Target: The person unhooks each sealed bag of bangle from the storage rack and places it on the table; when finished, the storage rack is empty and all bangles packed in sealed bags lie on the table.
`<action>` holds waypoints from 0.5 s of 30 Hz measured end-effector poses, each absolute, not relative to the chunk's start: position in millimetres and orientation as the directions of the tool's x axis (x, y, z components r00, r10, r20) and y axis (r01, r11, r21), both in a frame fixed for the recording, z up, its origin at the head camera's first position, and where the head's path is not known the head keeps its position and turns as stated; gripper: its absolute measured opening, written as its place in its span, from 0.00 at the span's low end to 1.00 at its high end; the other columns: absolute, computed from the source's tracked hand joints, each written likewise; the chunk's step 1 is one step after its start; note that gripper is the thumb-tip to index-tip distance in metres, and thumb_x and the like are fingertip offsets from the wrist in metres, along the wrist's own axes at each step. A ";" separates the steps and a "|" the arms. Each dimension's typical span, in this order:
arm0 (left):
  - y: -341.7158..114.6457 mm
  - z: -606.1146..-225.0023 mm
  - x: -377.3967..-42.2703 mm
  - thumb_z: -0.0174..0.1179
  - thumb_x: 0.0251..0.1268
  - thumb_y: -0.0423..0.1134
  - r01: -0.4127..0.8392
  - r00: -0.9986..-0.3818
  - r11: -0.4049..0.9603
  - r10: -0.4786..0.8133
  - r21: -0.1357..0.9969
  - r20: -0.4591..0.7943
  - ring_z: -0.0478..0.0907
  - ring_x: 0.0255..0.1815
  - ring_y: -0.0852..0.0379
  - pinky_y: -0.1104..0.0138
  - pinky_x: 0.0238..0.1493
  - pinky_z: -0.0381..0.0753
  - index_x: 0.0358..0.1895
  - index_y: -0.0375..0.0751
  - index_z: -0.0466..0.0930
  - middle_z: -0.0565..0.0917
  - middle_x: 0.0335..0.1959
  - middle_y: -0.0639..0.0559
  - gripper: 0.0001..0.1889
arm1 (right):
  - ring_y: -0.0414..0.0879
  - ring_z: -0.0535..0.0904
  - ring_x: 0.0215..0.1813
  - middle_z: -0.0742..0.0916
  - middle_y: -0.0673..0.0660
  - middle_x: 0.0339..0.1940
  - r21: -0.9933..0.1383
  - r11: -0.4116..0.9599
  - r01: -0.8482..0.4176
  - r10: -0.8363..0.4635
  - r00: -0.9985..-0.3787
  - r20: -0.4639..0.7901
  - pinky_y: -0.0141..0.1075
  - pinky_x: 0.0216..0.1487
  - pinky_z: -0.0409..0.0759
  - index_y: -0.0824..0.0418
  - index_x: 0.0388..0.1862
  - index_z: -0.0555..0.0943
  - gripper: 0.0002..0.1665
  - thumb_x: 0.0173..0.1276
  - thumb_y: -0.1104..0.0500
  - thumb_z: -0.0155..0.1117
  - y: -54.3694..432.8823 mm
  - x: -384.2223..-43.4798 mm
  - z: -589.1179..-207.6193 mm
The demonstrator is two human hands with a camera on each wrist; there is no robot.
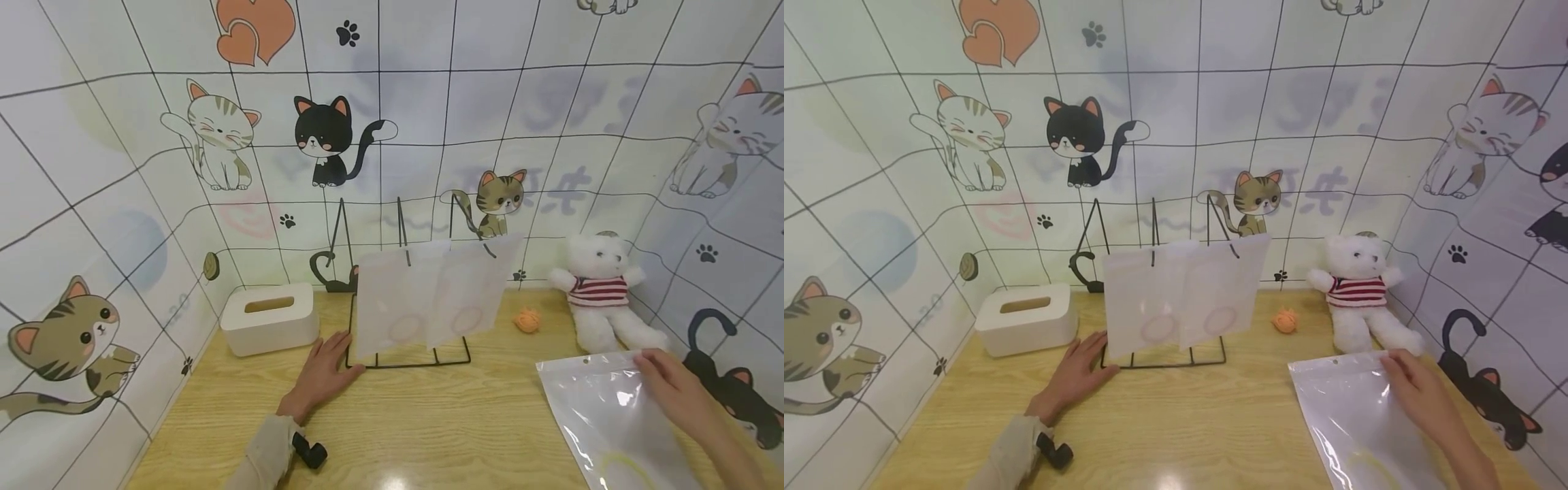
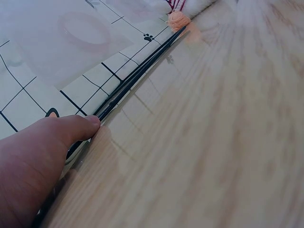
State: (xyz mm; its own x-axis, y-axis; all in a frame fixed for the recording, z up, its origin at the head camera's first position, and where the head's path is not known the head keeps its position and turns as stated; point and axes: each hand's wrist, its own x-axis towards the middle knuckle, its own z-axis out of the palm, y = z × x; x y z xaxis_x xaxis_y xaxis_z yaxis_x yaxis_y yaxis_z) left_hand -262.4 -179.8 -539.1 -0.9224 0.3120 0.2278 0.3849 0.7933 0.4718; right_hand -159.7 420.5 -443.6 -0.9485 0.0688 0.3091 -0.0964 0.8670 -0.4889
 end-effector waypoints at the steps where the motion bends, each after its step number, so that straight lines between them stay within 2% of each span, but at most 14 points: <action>1: -179.7 -538.7 -262.5 0.55 0.67 0.67 0.385 -0.922 0.793 0.312 0.472 0.228 0.55 0.81 0.48 0.46 0.81 0.43 0.78 0.43 0.60 0.63 0.78 0.48 0.44 | 0.13 0.56 0.38 0.81 0.71 0.45 -0.486 0.869 -0.096 0.070 -0.947 0.313 0.27 0.30 0.62 0.67 0.52 0.76 0.18 0.80 0.54 0.48 422.9 -159.5 -444.8; 5: -179.3 -538.7 -263.7 0.56 0.67 0.66 0.389 -0.920 0.794 0.308 0.468 0.243 0.56 0.80 0.48 0.46 0.81 0.43 0.77 0.43 0.61 0.64 0.78 0.48 0.43 | 0.15 0.60 0.36 0.83 0.71 0.42 -0.465 0.881 -0.092 0.074 -0.942 0.327 0.28 0.29 0.64 0.65 0.49 0.77 0.14 0.78 0.55 0.52 436.1 -160.4 -448.5; 7: -178.7 -538.0 -264.0 0.56 0.66 0.66 0.392 -0.918 0.794 0.307 0.464 0.251 0.57 0.80 0.47 0.45 0.81 0.44 0.77 0.42 0.61 0.64 0.77 0.47 0.43 | 0.25 0.70 0.36 0.83 0.73 0.43 -0.449 0.891 -0.070 0.081 -0.948 0.308 0.35 0.32 0.70 0.66 0.50 0.76 0.14 0.79 0.55 0.52 443.6 -161.9 -449.8; 10: -178.4 -536.8 -264.4 0.56 0.67 0.66 0.391 -0.919 0.797 0.308 0.460 0.248 0.57 0.80 0.48 0.46 0.81 0.44 0.77 0.42 0.61 0.64 0.78 0.47 0.43 | 0.54 0.82 0.38 0.81 0.79 0.45 -0.432 0.901 -0.042 0.087 -0.958 0.275 0.49 0.36 0.78 0.71 0.52 0.75 0.19 0.80 0.54 0.50 453.7 -165.4 -451.6; 12: -178.4 -535.5 -264.7 0.56 0.67 0.66 0.392 -0.918 0.797 0.307 0.459 0.250 0.57 0.80 0.48 0.46 0.81 0.44 0.77 0.42 0.62 0.64 0.78 0.47 0.43 | 0.73 0.79 0.43 0.79 0.82 0.47 -0.419 0.907 -0.031 0.075 -0.969 0.234 0.61 0.37 0.76 0.76 0.54 0.73 0.23 0.81 0.54 0.48 460.7 -168.2 -451.8; 15: -178.9 -534.3 -265.2 0.56 0.67 0.66 0.389 -0.919 0.799 0.303 0.458 0.252 0.57 0.80 0.48 0.46 0.81 0.44 0.77 0.43 0.62 0.64 0.78 0.47 0.43 | 0.60 0.81 0.37 0.81 0.78 0.42 -0.400 0.915 -0.040 0.046 -0.978 0.203 0.52 0.33 0.78 0.75 0.52 0.74 0.22 0.81 0.54 0.47 473.4 -173.1 -451.1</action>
